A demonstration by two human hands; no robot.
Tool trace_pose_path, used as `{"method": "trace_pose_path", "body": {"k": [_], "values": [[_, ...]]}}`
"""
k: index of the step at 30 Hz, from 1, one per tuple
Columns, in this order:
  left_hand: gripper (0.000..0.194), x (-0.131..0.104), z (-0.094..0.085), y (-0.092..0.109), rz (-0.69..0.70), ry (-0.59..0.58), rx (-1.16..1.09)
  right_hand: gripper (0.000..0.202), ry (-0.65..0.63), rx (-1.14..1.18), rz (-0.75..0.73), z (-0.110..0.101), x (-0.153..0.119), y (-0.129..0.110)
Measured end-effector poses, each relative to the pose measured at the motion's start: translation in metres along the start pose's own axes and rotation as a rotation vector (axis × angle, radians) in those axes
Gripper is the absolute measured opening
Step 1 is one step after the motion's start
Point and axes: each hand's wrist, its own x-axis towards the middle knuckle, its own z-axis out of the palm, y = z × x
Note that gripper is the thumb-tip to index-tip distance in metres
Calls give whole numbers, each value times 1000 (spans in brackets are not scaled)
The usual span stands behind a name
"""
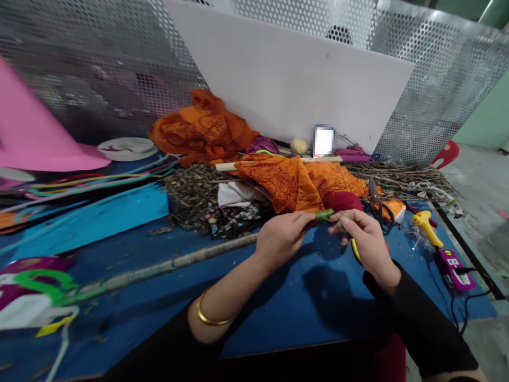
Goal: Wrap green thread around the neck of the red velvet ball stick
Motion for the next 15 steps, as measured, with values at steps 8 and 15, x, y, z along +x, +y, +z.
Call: {"method": "trace_pose_path", "body": {"k": [8, 15], "values": [[27, 3, -19, -17, 284, 119, 303, 30, -30, -355, -24, -61, 32, -13], [27, 3, -20, -20, 124, 172, 259, 29, -567, -466, 214, -76, 31, -17]]}}
